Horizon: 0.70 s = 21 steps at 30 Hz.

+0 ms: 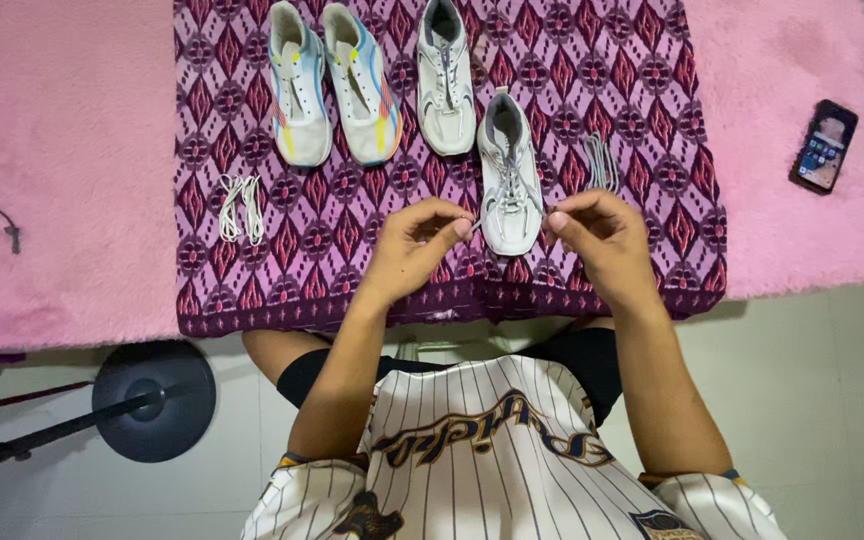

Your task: The person removes the laces from a white sneaker, then re-laces it by threading the laces through the eyelets and tying a knot. The person then wipes the shoe with a black cloth.

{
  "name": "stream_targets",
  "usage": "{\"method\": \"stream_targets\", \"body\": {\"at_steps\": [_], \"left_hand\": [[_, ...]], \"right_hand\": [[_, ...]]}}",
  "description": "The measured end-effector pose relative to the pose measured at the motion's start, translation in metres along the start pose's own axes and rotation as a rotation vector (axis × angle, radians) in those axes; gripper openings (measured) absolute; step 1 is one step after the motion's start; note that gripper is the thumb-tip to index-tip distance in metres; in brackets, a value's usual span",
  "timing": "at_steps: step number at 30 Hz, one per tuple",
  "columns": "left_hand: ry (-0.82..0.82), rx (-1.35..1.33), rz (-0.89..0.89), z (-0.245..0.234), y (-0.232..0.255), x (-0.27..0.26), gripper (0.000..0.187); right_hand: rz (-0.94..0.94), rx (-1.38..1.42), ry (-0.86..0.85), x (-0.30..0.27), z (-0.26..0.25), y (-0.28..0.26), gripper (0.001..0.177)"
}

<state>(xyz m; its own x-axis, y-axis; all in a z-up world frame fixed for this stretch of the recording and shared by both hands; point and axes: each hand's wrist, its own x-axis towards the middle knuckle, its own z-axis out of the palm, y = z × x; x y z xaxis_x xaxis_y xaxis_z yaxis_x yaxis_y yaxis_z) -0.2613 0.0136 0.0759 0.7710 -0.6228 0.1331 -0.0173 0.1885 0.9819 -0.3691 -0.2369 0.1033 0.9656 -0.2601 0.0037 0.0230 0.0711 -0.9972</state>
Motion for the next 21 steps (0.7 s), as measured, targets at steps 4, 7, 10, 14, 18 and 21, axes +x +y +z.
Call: {"method": "stream_targets", "body": {"at_steps": [4,7,10,14,18,21], "left_hand": [[0.02,0.044,-0.017,0.0,-0.008,-0.007,0.015],[0.03,0.049,-0.021,-0.001,-0.011,-0.009,0.015],[0.039,0.061,-0.024,0.0,-0.014,-0.011,0.014],[0.043,0.073,-0.028,0.0,-0.015,-0.013,0.015],[0.041,0.085,-0.023,0.0,-0.014,-0.012,0.015],[0.043,0.08,-0.038,0.001,-0.012,-0.011,0.016]], "right_hand": [[0.006,0.038,-0.01,-0.008,0.003,0.011,0.011],[0.039,0.096,0.002,-0.013,0.007,0.016,0.012],[0.07,0.119,0.017,-0.016,0.01,0.022,0.012],[0.073,0.131,0.025,-0.017,0.01,0.028,0.012],[0.036,0.135,0.018,-0.017,0.007,0.028,0.012],[0.043,0.127,0.044,-0.017,0.005,0.027,0.011]]}}
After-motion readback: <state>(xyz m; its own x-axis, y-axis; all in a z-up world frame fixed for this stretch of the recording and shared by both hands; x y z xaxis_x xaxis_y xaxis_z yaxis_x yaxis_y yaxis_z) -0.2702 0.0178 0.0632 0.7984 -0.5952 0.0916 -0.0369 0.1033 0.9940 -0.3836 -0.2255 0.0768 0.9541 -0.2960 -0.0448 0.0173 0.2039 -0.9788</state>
